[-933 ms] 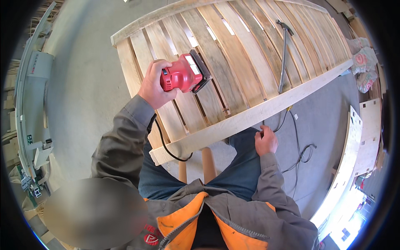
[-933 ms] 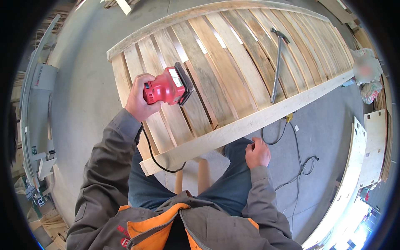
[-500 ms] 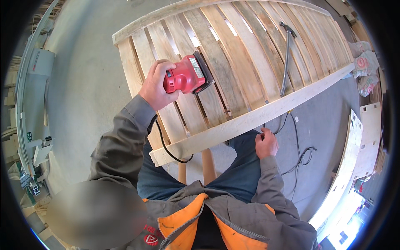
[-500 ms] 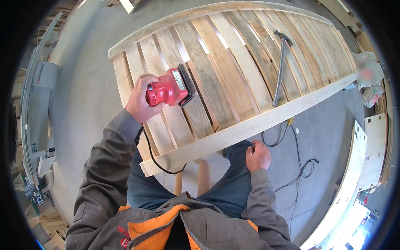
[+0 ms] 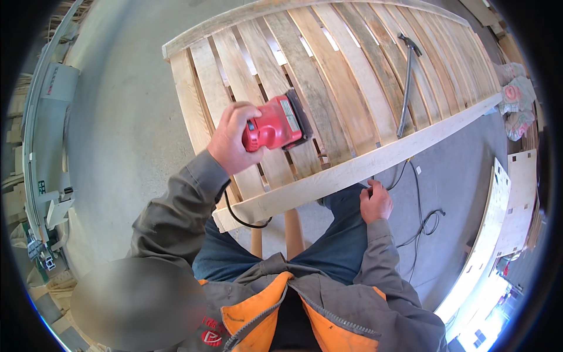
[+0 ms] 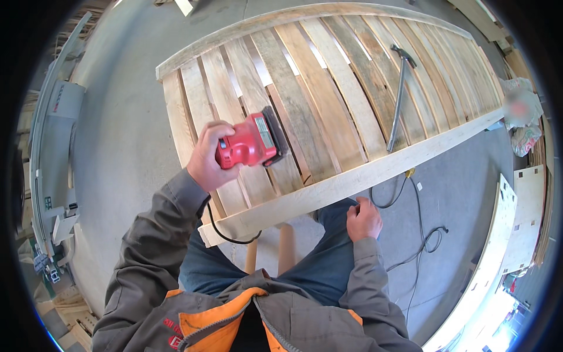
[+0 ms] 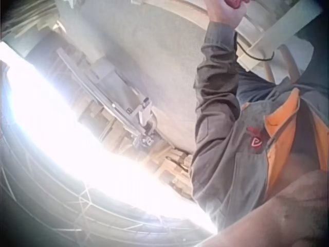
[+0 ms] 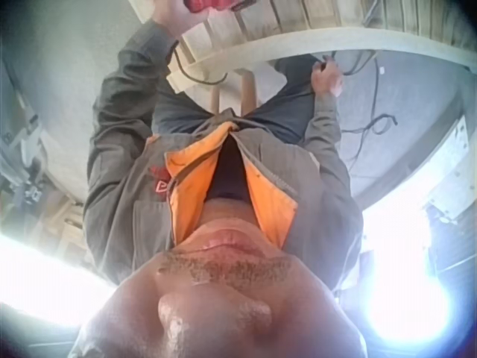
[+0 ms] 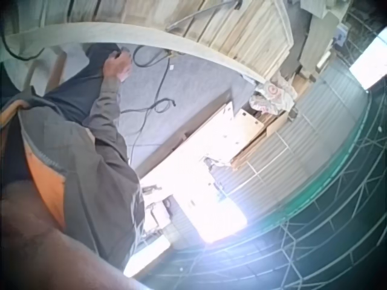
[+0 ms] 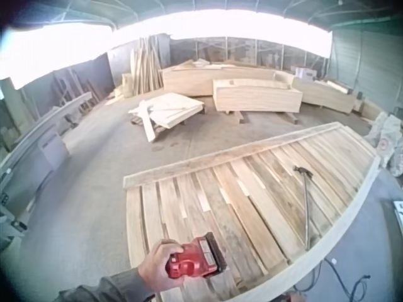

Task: The person uses a red electric sander to smooth the surface of a wooden pallet. They move the sander back and forth across the slats, covering multiple areas of the pallet throughout the clip.

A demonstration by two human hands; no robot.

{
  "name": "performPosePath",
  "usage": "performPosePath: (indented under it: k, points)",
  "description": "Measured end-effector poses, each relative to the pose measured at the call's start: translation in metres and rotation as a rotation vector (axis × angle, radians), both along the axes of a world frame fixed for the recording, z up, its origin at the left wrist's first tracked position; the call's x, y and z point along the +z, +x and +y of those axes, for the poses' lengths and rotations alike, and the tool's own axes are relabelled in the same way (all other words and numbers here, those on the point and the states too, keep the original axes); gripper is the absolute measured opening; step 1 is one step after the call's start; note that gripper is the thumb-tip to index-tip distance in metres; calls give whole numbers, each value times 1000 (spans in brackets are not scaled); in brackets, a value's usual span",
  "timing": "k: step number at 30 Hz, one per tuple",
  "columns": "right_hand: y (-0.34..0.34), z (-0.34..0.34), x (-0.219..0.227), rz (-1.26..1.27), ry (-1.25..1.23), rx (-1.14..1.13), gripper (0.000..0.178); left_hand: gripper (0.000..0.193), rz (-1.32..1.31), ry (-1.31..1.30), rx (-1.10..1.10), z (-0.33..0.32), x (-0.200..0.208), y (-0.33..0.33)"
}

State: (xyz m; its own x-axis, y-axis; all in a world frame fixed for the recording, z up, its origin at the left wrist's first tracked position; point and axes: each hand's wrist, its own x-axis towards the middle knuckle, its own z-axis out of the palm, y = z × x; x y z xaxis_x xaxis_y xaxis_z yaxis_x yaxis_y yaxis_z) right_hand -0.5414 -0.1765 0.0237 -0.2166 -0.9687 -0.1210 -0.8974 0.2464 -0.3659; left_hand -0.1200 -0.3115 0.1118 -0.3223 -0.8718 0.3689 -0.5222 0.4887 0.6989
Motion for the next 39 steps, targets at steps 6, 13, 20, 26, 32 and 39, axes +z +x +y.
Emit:
performPosePath:
  k: [6, 13, 20, 26, 32, 39]
  points:
    - [0, 1, 2, -10, 1, 0, 30, 78, -15, 14, 0, 43, 3, -21]
    - [-1, 1, 1, -12, 7, -8, 30, 77, -25, 25, -7, 66, 7, -35]
    - [0, 1, 3, -23, 13, -21, 29, 77, -22, 41, -1, 69, 8, -36]
    - [-4, 3, 0, -30, 14, -26, 29, 78, -42, -12, 22, 36, 7, -22]
    - [-3, 0, 1, -43, 27, -19, 31, 79, -56, 0, 19, 0, 9, -9]
    - [-3, -1, -1, -43, 51, -19, 31, 76, -51, 5, 23, -30, 8, 6]
